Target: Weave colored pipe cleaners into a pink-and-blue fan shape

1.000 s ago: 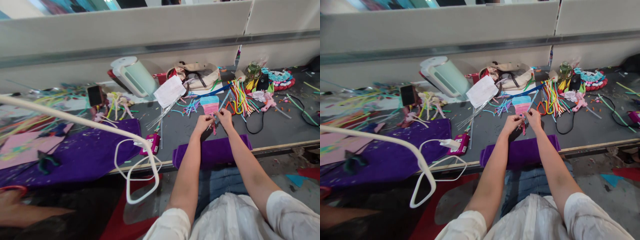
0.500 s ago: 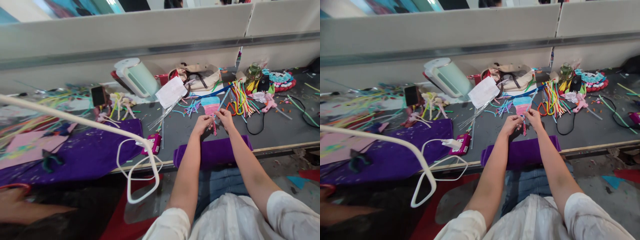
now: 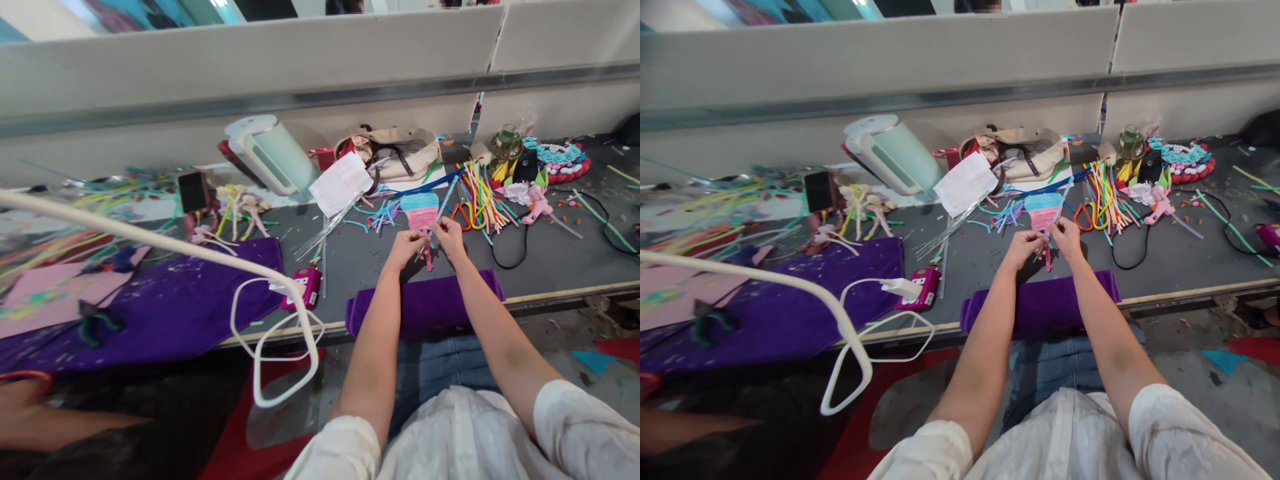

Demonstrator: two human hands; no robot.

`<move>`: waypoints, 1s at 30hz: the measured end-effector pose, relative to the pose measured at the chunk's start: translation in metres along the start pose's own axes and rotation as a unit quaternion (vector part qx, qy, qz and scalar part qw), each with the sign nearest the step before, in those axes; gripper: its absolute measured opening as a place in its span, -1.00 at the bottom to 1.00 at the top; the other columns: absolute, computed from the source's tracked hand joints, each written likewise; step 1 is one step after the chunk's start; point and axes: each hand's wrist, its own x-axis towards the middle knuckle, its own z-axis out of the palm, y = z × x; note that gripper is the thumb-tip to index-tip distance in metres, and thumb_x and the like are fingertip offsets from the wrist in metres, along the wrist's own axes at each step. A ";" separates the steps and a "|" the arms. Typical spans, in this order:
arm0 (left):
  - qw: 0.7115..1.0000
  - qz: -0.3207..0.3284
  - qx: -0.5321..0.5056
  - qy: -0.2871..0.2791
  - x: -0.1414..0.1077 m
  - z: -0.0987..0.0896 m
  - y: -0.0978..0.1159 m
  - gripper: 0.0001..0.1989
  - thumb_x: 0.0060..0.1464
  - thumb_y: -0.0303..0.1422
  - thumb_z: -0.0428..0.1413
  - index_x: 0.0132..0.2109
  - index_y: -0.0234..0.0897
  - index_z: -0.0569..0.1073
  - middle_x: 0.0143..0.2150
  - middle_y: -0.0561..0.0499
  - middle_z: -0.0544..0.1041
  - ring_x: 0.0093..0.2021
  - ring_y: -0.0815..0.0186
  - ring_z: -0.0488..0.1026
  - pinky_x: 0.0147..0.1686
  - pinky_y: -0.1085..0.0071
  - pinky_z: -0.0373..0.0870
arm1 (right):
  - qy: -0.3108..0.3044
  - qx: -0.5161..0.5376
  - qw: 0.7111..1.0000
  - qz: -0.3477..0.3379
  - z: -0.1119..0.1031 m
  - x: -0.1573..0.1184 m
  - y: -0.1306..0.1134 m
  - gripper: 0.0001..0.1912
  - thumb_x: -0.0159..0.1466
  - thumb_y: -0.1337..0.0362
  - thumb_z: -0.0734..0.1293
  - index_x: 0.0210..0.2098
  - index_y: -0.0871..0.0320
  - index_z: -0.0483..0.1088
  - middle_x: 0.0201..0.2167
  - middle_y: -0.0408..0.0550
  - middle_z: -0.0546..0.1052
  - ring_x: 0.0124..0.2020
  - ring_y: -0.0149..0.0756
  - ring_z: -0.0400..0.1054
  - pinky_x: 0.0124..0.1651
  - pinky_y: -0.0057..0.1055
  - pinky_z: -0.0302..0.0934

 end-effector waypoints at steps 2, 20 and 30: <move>1.000 0.001 -0.001 0.001 0.000 0.001 0.001 -0.76 -0.11 -0.26 0.26 -0.40 -0.40 0.52 -0.63 0.05 0.46 -0.68 0.43 0.33 -0.63 0.47 0.32 | 0.004 -0.003 1.000 -0.003 0.000 -0.001 -0.001 -0.60 0.13 0.01 0.33 -0.62 0.11 0.13 -0.66 -0.27 0.13 -0.55 -0.46 -0.01 -0.44 -0.44 -0.06; 0.998 -0.013 -0.064 0.007 0.002 -0.003 -0.004 -0.72 -0.14 -0.21 0.29 -0.42 -0.36 0.46 -0.64 0.10 0.41 -0.71 0.47 0.28 -0.71 0.53 0.18 | -0.063 0.161 0.985 0.021 0.004 0.001 -0.002 -0.62 0.09 -0.04 0.39 -0.51 0.12 0.27 -0.56 -0.23 0.26 -0.50 -0.43 0.10 -0.39 -0.43 0.06; 0.999 0.006 0.034 0.015 0.001 0.000 -0.002 -0.77 -0.07 -0.26 0.23 -0.44 -0.39 0.49 -0.62 0.05 0.46 -0.68 0.44 0.31 -0.63 0.49 0.24 | 0.017 -0.026 0.999 0.010 -0.002 0.002 0.003 -0.60 0.10 0.03 0.34 -0.62 0.11 0.12 -0.66 -0.29 0.10 -0.54 -0.48 -0.03 -0.44 -0.44 -0.09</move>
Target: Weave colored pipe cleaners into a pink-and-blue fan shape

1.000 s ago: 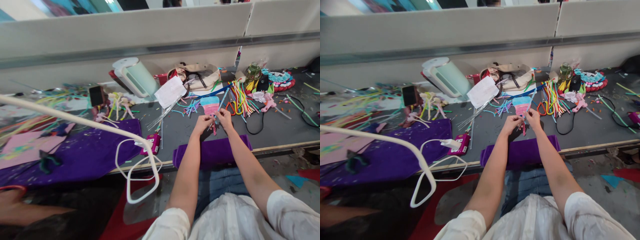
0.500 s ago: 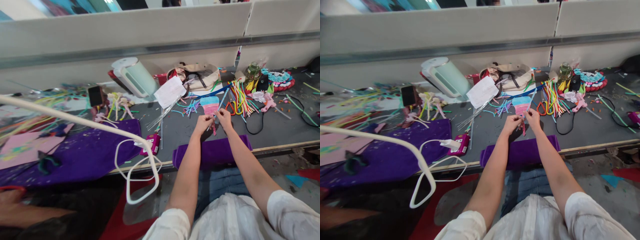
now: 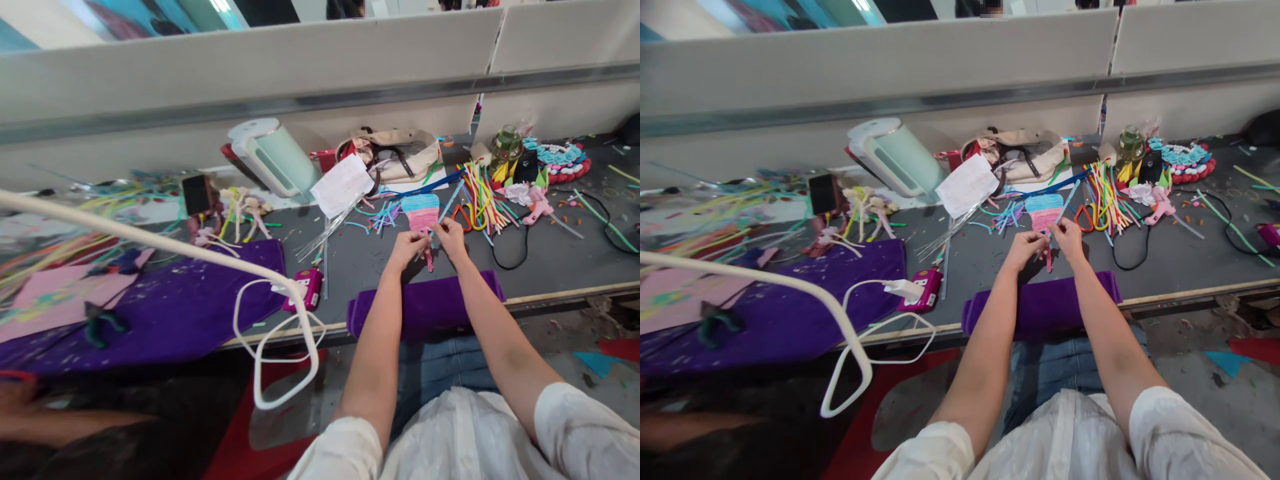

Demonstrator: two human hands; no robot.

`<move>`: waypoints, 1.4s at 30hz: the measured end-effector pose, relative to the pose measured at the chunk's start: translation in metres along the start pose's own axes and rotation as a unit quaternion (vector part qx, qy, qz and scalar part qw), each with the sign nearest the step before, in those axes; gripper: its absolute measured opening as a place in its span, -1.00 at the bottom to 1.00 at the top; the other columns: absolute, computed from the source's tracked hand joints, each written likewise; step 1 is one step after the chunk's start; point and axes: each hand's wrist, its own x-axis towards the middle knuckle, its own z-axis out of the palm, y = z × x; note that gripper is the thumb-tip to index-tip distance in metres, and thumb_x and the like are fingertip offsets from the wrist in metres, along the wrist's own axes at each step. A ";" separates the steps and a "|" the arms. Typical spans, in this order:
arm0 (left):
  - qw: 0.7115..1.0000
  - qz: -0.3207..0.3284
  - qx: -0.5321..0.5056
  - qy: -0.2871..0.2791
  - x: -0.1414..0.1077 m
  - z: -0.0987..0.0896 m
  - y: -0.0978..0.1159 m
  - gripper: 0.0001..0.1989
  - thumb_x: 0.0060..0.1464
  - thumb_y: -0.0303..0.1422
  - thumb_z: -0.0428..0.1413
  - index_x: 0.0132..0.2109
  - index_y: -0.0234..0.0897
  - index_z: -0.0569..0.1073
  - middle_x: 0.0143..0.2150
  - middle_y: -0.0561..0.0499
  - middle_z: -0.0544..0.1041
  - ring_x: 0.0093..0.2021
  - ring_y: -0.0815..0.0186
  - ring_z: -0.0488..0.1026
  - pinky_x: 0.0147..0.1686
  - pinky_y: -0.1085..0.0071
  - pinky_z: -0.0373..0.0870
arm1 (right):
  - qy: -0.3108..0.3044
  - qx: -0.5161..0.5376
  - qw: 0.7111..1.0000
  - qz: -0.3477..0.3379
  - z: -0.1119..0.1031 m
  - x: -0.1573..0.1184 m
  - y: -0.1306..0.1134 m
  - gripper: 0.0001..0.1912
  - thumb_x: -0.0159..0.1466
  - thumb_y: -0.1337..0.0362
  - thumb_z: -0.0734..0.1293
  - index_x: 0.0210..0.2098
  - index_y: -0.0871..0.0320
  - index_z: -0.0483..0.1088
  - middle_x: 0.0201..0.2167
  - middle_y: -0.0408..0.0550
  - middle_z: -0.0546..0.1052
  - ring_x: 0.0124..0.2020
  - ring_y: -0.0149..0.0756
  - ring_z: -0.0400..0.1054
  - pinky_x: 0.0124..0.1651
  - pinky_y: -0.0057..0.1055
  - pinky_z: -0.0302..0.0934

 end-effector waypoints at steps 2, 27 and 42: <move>1.000 0.012 0.000 -0.003 0.000 0.001 0.001 -0.77 -0.08 -0.26 0.23 -0.44 -0.39 0.49 -0.62 0.04 0.47 -0.67 0.42 0.34 -0.61 0.48 0.28 | 0.011 -0.022 1.000 -0.006 0.000 -0.001 0.000 -0.60 0.12 0.03 0.33 -0.62 0.11 0.11 -0.66 -0.29 0.11 -0.54 -0.47 -0.03 -0.43 -0.44 -0.08; 1.000 0.007 -0.015 0.001 0.001 0.000 -0.003 -0.80 -0.08 -0.29 0.23 -0.44 -0.39 0.49 -0.62 0.04 0.48 -0.66 0.43 0.37 -0.63 0.50 0.32 | -0.041 0.134 0.990 0.027 0.001 0.000 -0.002 -0.58 0.06 -0.03 0.40 -0.61 0.13 0.21 -0.64 -0.27 0.17 -0.55 -0.48 0.00 -0.46 -0.45 -0.06; 1.000 0.027 0.013 -0.003 -0.002 0.007 -0.001 -0.80 -0.06 -0.28 0.22 -0.43 -0.36 0.46 -0.61 0.04 0.49 -0.62 0.33 0.45 -0.56 0.43 0.40 | 0.055 -0.066 0.996 -0.022 0.005 -0.004 0.004 -0.63 0.15 0.06 0.28 -0.61 0.10 0.10 -0.64 -0.27 0.14 -0.52 -0.44 -0.01 -0.38 -0.43 -0.01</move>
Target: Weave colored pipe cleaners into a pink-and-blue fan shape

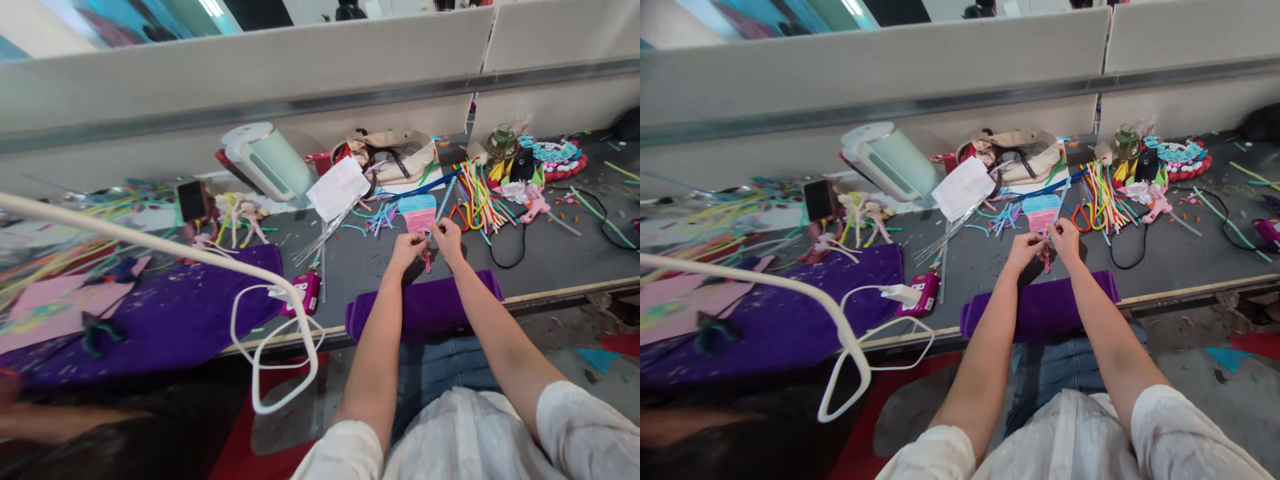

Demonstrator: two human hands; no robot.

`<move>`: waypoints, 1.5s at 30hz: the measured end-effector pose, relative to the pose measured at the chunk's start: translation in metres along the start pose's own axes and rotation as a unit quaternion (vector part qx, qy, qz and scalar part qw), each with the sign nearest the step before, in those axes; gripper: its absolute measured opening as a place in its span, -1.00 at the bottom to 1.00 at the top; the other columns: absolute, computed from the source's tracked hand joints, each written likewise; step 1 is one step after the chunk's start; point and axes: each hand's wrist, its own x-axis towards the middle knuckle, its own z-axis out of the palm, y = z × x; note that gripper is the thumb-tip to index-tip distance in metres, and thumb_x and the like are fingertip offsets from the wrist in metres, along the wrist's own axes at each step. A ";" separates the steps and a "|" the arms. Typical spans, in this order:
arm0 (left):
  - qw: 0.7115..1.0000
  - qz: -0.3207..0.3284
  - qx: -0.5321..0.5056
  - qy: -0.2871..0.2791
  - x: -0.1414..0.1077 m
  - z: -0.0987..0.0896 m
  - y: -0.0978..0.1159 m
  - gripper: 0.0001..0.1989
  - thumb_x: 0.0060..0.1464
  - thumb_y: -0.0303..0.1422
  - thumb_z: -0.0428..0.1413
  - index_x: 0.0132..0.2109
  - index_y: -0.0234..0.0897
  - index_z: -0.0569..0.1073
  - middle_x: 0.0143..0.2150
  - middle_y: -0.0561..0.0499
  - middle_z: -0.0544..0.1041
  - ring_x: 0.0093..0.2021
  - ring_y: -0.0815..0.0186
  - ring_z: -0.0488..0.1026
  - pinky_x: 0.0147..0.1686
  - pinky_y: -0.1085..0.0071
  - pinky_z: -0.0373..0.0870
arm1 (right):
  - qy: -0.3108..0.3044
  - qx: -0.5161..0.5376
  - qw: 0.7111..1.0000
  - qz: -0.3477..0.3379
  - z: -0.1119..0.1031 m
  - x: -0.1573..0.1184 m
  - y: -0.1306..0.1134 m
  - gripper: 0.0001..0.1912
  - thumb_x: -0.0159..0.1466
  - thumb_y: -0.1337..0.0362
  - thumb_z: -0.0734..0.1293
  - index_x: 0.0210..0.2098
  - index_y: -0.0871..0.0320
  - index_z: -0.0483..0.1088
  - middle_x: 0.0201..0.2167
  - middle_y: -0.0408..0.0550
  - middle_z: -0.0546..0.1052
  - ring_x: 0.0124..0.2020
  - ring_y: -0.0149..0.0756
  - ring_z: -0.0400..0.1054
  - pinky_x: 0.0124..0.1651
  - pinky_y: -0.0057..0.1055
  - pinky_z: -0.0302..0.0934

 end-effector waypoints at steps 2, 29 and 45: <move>1.000 -0.006 -0.002 -0.001 0.000 0.000 0.001 -0.80 -0.07 -0.28 0.23 -0.43 -0.37 0.46 -0.63 0.04 0.48 -0.62 0.34 0.44 -0.56 0.43 0.40 | 0.004 -0.004 1.000 0.003 0.001 0.000 0.000 -0.62 0.15 0.05 0.29 -0.61 0.10 0.09 -0.64 -0.27 0.14 -0.52 -0.44 -0.01 -0.38 -0.44 -0.01; 0.998 -0.050 -0.025 -0.004 0.001 -0.001 -0.002 -0.78 -0.10 -0.28 0.25 -0.45 -0.37 0.43 -0.61 0.02 0.48 -0.59 0.28 0.49 -0.53 0.38 0.47 | -0.009 -0.003 1.000 0.019 -0.001 -0.001 -0.002 -0.67 0.13 0.09 0.33 -0.61 0.10 0.18 -0.64 -0.25 0.22 -0.53 -0.42 0.05 -0.38 -0.41 0.02; 0.996 -0.066 -0.057 -0.002 0.002 -0.006 -0.002 -0.73 -0.13 -0.25 0.28 -0.42 -0.41 0.48 -0.57 0.01 0.49 -0.57 0.32 0.48 -0.53 0.40 0.47 | -0.068 0.083 0.993 0.042 -0.003 0.004 -0.004 -0.59 0.07 -0.04 0.33 -0.63 0.11 0.15 -0.66 -0.27 0.12 -0.54 -0.46 -0.02 -0.45 -0.44 -0.07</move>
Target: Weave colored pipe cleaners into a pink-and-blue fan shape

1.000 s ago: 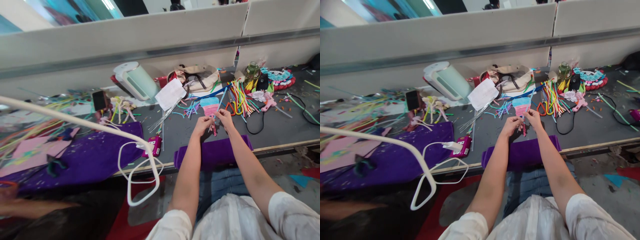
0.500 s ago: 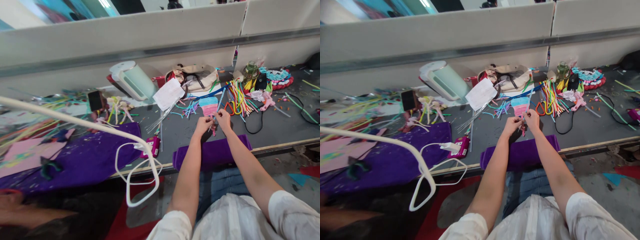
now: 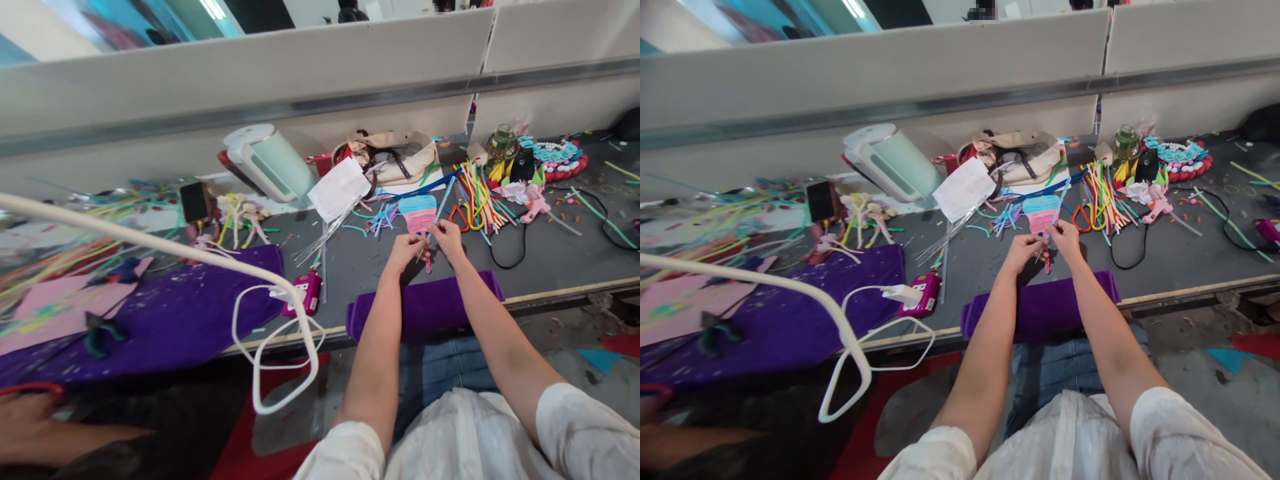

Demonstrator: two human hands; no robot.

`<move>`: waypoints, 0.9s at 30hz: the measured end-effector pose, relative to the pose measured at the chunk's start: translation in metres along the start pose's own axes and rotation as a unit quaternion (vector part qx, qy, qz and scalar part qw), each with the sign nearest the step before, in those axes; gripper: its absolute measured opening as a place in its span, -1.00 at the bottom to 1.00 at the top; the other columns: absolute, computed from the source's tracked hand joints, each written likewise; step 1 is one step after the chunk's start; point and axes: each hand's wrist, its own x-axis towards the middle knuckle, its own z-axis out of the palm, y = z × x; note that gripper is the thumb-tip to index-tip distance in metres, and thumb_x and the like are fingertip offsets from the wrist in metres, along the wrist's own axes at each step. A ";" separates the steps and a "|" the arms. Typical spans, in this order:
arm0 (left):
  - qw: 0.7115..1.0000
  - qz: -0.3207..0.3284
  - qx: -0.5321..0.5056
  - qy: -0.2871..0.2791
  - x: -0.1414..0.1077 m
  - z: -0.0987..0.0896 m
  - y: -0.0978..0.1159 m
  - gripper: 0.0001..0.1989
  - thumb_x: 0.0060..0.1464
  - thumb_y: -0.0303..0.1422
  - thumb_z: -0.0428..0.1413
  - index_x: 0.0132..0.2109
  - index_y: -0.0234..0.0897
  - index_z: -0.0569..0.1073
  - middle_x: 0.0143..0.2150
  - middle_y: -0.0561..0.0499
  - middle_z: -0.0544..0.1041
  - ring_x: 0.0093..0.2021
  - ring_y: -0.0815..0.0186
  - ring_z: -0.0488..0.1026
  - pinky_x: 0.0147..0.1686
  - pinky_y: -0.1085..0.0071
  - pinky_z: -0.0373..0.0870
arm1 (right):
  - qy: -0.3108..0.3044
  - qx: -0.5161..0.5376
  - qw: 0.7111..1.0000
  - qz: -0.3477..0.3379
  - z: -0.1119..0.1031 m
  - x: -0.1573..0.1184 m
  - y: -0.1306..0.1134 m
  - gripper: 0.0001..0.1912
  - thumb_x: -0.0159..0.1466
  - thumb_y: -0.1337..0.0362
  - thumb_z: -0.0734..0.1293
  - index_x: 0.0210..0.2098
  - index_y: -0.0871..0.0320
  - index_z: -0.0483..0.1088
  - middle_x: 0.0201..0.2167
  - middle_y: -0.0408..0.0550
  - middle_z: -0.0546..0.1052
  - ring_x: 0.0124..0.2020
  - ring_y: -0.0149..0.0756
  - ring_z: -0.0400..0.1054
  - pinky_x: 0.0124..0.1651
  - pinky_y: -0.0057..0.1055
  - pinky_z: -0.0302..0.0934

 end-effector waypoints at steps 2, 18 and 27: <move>1.000 0.008 0.014 0.004 0.001 0.001 0.000 -0.73 -0.13 -0.24 0.28 -0.44 -0.40 0.46 -0.58 0.01 0.49 -0.58 0.32 0.48 -0.52 0.39 0.48 | 0.015 -0.032 0.999 -0.006 0.000 -0.001 0.001 -0.61 0.10 -0.01 0.31 -0.63 0.11 0.16 -0.66 -0.27 0.12 -0.54 -0.46 -0.02 -0.44 -0.43 -0.08; 0.998 0.051 0.037 0.014 0.001 0.003 -0.001 -0.82 -0.06 -0.32 0.22 -0.42 -0.39 0.47 -0.62 0.03 0.49 -0.62 0.34 0.46 -0.58 0.46 0.40 | 0.024 0.006 1.000 -0.012 0.004 0.001 0.003 -0.58 0.12 -0.02 0.35 -0.62 0.12 0.15 -0.66 -0.29 0.13 -0.53 -0.47 -0.02 -0.43 -0.45 -0.05; 0.999 0.012 -0.030 -0.021 0.003 -0.004 -0.004 -0.74 -0.10 -0.26 0.27 -0.39 -0.41 0.48 -0.58 0.00 0.51 -0.63 0.38 0.44 -0.59 0.47 0.39 | -0.037 0.143 0.989 0.017 0.000 0.005 0.002 -0.58 0.04 -0.04 0.42 -0.60 0.14 0.25 -0.64 -0.26 0.22 -0.54 -0.48 0.05 -0.43 -0.46 0.00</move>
